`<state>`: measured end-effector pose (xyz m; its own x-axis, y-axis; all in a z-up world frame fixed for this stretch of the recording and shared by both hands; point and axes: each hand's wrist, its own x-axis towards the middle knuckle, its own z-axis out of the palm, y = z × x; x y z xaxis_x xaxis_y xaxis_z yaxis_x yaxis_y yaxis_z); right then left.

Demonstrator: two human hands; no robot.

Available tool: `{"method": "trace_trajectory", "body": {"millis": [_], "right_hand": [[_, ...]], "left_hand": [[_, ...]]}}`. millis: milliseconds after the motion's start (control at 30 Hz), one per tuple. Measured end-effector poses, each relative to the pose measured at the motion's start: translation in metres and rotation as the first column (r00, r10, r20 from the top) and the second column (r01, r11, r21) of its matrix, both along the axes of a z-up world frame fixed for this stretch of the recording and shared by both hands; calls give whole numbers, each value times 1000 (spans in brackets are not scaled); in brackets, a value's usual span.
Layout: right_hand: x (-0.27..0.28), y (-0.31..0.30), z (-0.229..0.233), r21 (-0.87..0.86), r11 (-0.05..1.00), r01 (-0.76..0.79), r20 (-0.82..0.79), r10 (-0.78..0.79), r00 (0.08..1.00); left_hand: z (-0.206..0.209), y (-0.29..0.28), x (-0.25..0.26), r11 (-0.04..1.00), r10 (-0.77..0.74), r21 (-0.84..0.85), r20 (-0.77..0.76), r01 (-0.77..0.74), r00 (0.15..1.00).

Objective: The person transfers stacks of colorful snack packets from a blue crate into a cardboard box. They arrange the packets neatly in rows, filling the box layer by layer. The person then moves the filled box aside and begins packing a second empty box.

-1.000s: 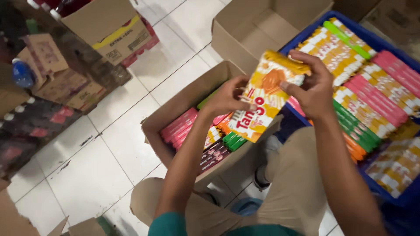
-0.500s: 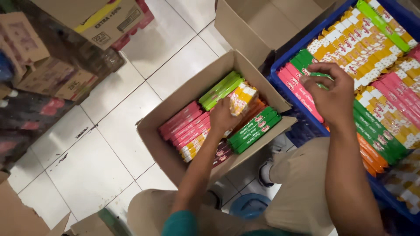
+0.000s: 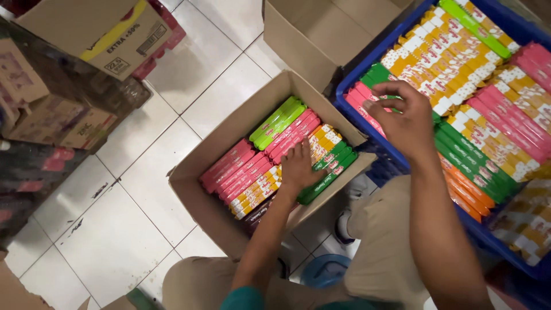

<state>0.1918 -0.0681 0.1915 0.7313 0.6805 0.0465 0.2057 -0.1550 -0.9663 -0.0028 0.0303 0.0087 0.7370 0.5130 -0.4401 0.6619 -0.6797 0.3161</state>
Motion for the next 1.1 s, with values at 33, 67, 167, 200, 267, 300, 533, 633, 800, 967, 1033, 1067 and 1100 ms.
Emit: {"method": "trace_trajectory", "body": {"millis": [33,67,167,200,267,300,533,633,800,967,1033,1067,1100], "right_hand": [[1,0,-1,4,1000,5,2,-5,1000],[2,0,-1,-2,1000,-1,5,1,1000],[3,0,-2,-1,1000,-16,8,16,1000],[4,0,-2,2,1000,-22,9,22,1000],[7,-2,-11,15,1000,-25,19,25,1000],[9,-3,-16,16,999,-30,25,30,999],[16,-41,-50,123,990,68,69,-77,995],[11,-87,-47,174,971,162,58,-174,983],[29,-224,-68,0,900,436,183,-429,885],[100,-356,-143,-427,572,700,538,-462,705],[111,-378,-163,-513,451,730,593,-428,682],[106,-377,-161,-589,355,726,646,-333,687],[101,-375,-160,-651,250,717,680,-228,697]], "left_hand": [[11,1,0,1000,-5,4,2,5,1000],[21,1,0,999,-18,-36,7,18,1000],[22,1,-1,999,-35,-36,10,35,999],[18,1,-1,999,-40,-1,8,40,999],[4,-2,3,999,-40,31,-23,40,999],[-3,-4,6,998,-36,52,-57,39,998],[-8,-51,47,978,-57,191,622,-81,781],[63,-99,64,998,-64,69,828,12,557],[119,-193,69,895,-446,383,762,229,470],[118,-234,78,846,-532,476,716,242,451],[123,-236,79,837,-545,491,708,241,449],[127,-236,79,835,-547,508,719,213,429],[131,-237,77,834,-546,521,729,184,413]]}}
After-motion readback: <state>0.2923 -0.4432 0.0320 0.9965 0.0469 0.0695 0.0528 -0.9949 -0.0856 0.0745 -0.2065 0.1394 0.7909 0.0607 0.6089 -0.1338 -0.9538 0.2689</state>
